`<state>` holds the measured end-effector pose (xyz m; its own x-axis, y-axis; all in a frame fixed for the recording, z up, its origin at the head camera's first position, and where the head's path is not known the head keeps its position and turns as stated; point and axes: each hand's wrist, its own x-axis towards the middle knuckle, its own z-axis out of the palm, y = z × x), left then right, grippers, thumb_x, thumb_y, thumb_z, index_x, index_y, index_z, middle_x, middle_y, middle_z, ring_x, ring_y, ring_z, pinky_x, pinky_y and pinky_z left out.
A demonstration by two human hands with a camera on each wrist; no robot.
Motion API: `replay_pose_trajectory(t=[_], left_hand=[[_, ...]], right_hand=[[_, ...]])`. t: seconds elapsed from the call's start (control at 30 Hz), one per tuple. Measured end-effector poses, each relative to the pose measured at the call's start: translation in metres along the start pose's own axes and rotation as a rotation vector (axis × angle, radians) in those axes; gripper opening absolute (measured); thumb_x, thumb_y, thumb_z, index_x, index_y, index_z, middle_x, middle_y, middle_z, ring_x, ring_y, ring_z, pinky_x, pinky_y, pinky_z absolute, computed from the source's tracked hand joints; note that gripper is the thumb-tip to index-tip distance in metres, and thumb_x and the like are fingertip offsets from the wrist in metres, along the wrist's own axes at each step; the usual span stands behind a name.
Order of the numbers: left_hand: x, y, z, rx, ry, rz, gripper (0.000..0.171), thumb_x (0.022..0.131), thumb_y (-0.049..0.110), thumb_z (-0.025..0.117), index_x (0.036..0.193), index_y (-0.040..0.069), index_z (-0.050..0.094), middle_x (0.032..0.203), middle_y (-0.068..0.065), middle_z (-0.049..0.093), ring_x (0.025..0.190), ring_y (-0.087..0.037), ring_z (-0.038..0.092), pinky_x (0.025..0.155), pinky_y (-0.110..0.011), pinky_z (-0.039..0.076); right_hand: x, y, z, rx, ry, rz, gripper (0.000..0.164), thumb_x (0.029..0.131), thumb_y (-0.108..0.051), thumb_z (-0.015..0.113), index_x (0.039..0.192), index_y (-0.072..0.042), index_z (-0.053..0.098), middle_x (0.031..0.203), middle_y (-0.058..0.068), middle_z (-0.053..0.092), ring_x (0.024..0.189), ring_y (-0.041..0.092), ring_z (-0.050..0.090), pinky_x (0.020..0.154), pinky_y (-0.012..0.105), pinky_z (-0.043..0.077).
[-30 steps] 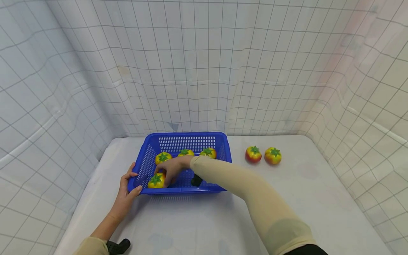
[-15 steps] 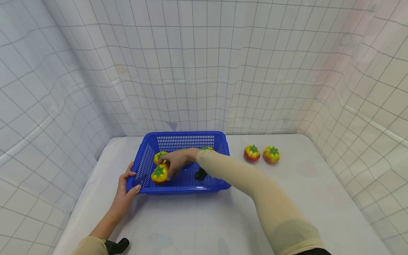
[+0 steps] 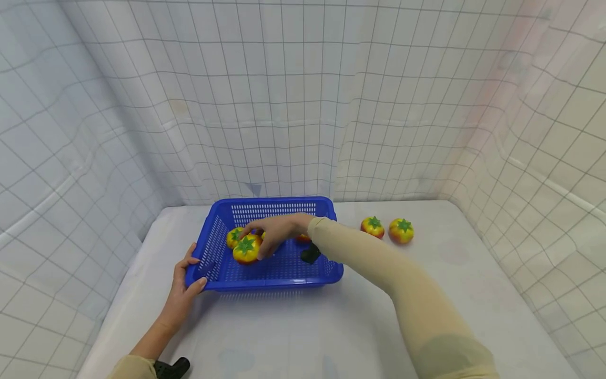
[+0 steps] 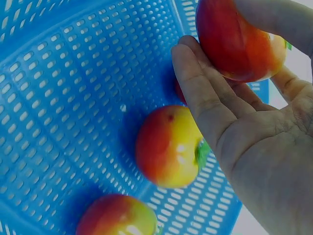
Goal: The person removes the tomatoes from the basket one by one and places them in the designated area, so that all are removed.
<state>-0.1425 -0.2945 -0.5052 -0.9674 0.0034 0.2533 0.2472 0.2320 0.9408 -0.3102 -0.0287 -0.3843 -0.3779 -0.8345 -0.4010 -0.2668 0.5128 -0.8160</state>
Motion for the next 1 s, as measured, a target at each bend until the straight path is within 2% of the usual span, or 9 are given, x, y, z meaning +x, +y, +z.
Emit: replay_pose_trajectory(t=[0.1, 0.23, 0.47, 0.8, 1.0], left_hand=[[0.000, 0.000, 0.000, -0.002, 0.002, 0.004, 0.042, 0.103, 0.004, 0.047, 0.138, 0.010, 0.025, 0.172, -0.001, -0.002, 0.154, -0.039, 0.005, 0.099, -0.007, 0.035], [0.000, 0.001, 0.001, 0.009, 0.004, 0.000, 0.043, 0.102, 0.005, 0.048, 0.138, 0.011, 0.026, 0.172, -0.001, -0.001, 0.154, -0.037, 0.004, 0.099, -0.007, 0.034], [0.000, 0.001, 0.000, 0.005, 0.005, -0.001, 0.043, 0.102, 0.004, 0.048, 0.138, 0.012, 0.027, 0.172, 0.000, -0.001, 0.155, -0.036, 0.003, 0.100, -0.007, 0.033], [0.000, 0.003, 0.000, 0.016, 0.009, 0.009, 0.044, 0.102, 0.004, 0.049, 0.139, 0.009, 0.026, 0.172, 0.000, 0.000, 0.156, -0.033, 0.002, 0.101, -0.007, 0.031], [0.000, 0.003, 0.000, 0.000, -0.002, 0.015, 0.043, 0.102, 0.003, 0.048, 0.139, 0.009, 0.026, 0.172, -0.002, -0.001, 0.155, -0.034, 0.002, 0.101, -0.007, 0.032]], right_hand=[[-0.008, 0.001, -0.007, -0.055, 0.017, -0.008, 0.067, 0.086, -0.015, 0.082, 0.143, -0.034, 0.052, 0.135, 0.001, 0.048, 0.114, 0.022, 0.055, 0.092, 0.028, 0.053], [-0.018, 0.003, -0.015, -0.066, 0.033, -0.026, 0.065, 0.085, -0.017, 0.081, 0.139, -0.038, 0.053, 0.139, -0.002, 0.045, 0.118, 0.021, 0.053, 0.095, 0.029, 0.051], [-0.033, 0.008, -0.025, -0.023, 0.032, -0.060, 0.064, 0.085, -0.018, 0.080, 0.139, -0.038, 0.053, 0.136, 0.002, 0.048, 0.119, 0.023, 0.054, 0.096, 0.033, 0.052], [-0.055, 0.014, -0.036, -0.107, 0.113, -0.061, 0.066, 0.086, -0.026, 0.079, 0.143, -0.040, 0.049, 0.139, -0.005, 0.049, 0.124, 0.019, 0.050, 0.106, 0.038, 0.042], [-0.070, 0.019, -0.043, -0.082, 0.135, -0.059, 0.065, 0.085, -0.029, 0.080, 0.142, -0.041, 0.051, 0.142, -0.005, 0.048, 0.127, 0.018, 0.049, 0.108, 0.040, 0.041]])
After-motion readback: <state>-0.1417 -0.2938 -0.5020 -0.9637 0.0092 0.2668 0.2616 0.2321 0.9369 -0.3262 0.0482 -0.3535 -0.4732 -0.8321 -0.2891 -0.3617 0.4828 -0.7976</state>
